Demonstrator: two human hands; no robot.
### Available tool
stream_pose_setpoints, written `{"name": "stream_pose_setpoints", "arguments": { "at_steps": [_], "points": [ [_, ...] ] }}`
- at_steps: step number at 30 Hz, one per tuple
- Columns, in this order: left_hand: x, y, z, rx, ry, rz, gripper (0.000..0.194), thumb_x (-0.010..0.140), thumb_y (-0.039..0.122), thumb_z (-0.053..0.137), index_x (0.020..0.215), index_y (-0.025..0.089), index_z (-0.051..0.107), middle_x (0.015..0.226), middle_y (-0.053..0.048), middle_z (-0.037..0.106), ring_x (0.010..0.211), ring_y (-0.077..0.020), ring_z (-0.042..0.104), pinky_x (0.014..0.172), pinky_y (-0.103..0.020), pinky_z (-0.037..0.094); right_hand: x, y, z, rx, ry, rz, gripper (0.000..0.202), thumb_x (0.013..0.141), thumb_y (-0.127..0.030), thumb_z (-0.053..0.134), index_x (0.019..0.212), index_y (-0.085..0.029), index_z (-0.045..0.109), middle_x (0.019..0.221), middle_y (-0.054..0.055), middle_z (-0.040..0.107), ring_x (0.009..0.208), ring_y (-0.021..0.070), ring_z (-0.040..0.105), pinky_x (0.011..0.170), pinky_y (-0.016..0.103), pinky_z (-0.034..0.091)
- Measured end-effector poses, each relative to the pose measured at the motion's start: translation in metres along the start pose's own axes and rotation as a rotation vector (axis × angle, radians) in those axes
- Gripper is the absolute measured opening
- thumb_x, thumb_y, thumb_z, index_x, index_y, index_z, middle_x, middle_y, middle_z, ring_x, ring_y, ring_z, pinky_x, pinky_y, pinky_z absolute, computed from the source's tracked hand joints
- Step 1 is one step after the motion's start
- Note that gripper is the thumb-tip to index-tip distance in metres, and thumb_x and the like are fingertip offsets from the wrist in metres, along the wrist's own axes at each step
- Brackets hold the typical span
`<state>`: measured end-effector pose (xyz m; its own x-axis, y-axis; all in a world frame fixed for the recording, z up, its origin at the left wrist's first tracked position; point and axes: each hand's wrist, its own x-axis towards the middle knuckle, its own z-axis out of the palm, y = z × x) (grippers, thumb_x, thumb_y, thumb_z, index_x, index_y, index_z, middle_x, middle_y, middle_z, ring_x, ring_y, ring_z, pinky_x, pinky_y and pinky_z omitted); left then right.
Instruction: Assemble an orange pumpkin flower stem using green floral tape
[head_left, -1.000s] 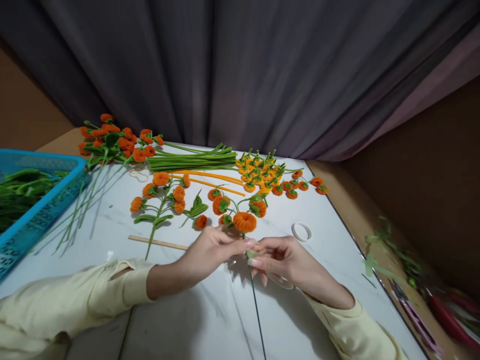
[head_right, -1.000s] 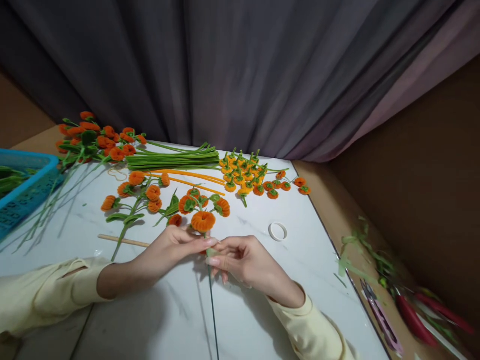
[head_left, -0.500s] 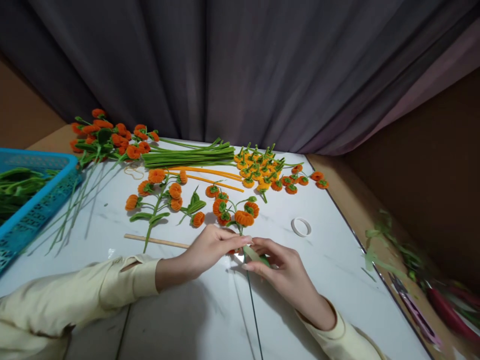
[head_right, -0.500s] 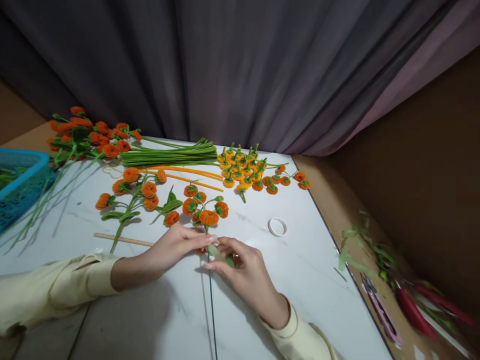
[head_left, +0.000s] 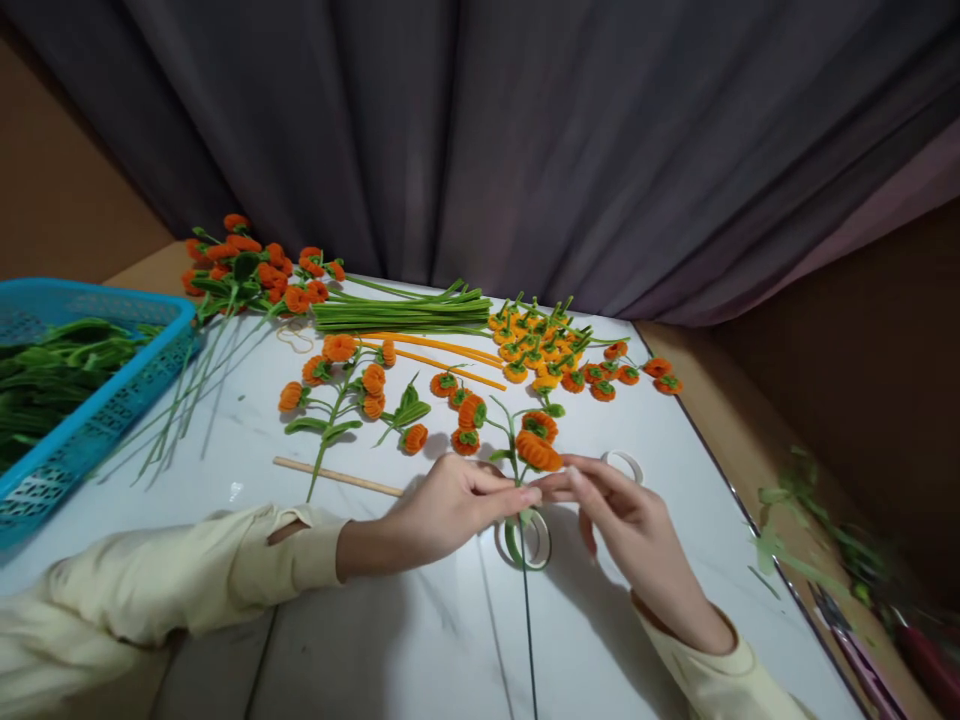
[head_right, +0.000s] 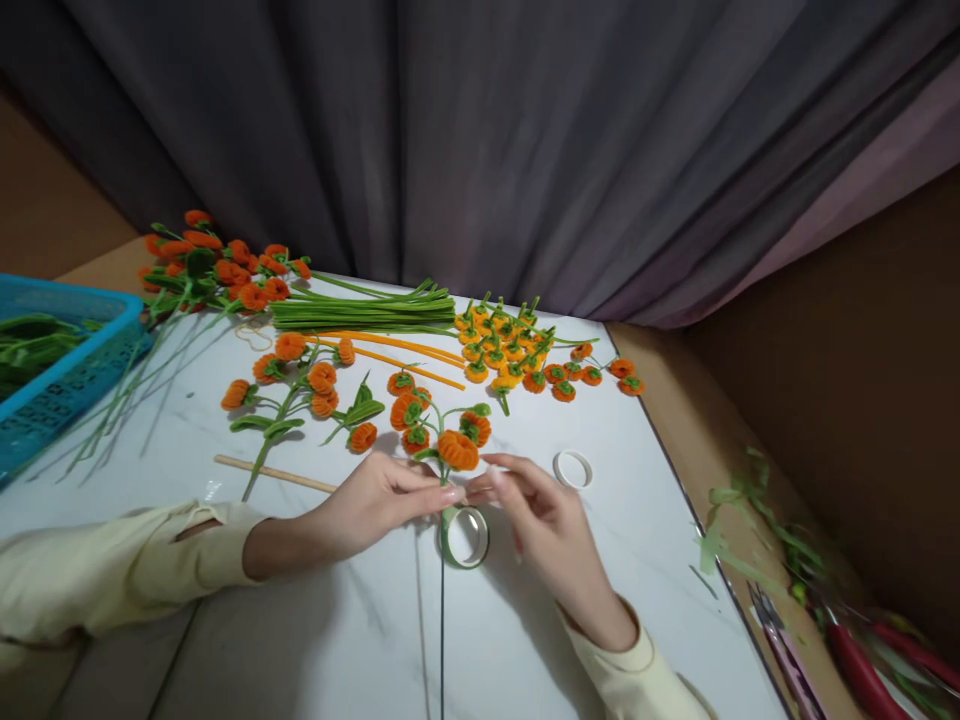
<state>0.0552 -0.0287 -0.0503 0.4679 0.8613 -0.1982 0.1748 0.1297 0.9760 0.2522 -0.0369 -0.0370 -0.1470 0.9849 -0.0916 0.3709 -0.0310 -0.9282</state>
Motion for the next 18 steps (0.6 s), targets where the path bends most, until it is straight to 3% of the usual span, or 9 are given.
{"name": "stream_pose_setpoints", "arguments": {
  "at_steps": [3, 8, 11, 14, 18],
  "points": [
    [0.000, 0.005, 0.003, -0.033, -0.013, 0.036, 0.046, 0.081, 0.047, 0.056, 0.049, 0.014, 0.049, 0.052, 0.004, 0.038, 0.054, -0.0089, 0.033, 0.052, -0.025, 0.026, 0.023, 0.002, -0.008, -0.046, -0.040, 0.002, 0.035, 0.081, -0.044, 0.058, 0.100, -0.014, 0.062, 0.066, 0.004, 0.068, 0.038, 0.0080, 0.043, 0.034, 0.020, 0.036],
    [0.002, 0.014, 0.007, -0.088, -0.007, 0.084, 0.046, 0.081, 0.042, 0.057, 0.046, 0.015, 0.047, 0.048, 0.004, 0.041, 0.052, -0.0089, 0.036, 0.051, -0.025, 0.028, 0.059, 0.004, -0.002, -0.132, -0.553, -0.164, 0.014, 0.078, -0.028, 0.062, 0.076, -0.015, 0.066, 0.076, 0.004, 0.066, 0.069, 0.0152, 0.060, 0.062, 0.025, 0.050],
    [0.002, 0.016, 0.006, -0.112, -0.009, 0.124, 0.045, 0.081, 0.040, 0.056, 0.045, 0.015, 0.049, 0.048, 0.003, 0.043, 0.054, -0.0093, 0.038, 0.053, -0.024, 0.031, 0.068, 0.001, 0.009, -0.144, -0.819, -0.230, 0.013, 0.080, -0.023, 0.058, 0.075, -0.017, 0.067, 0.076, 0.002, 0.066, 0.073, 0.0154, 0.061, 0.069, 0.026, 0.051],
    [0.002, 0.016, 0.006, -0.117, -0.020, 0.126, 0.042, 0.080, 0.037, 0.057, 0.045, 0.014, 0.050, 0.050, 0.002, 0.047, 0.055, -0.0098, 0.041, 0.056, -0.024, 0.035, 0.070, -0.001, 0.018, -0.174, -0.833, -0.275, 0.014, 0.078, -0.027, 0.061, 0.070, -0.018, 0.067, 0.073, 0.002, 0.065, 0.067, 0.0145, 0.060, 0.064, 0.026, 0.052],
    [0.002, 0.017, 0.006, -0.145, -0.030, 0.124, 0.040, 0.080, 0.036, 0.058, 0.046, 0.015, 0.052, 0.050, 0.001, 0.050, 0.057, -0.0109, 0.046, 0.058, -0.025, 0.037, 0.073, -0.001, 0.024, -0.183, -0.664, -0.253, 0.024, 0.076, -0.040, 0.064, 0.080, -0.017, 0.069, 0.083, 0.006, 0.067, 0.077, 0.0187, 0.063, 0.072, 0.031, 0.054]
  ]
}}
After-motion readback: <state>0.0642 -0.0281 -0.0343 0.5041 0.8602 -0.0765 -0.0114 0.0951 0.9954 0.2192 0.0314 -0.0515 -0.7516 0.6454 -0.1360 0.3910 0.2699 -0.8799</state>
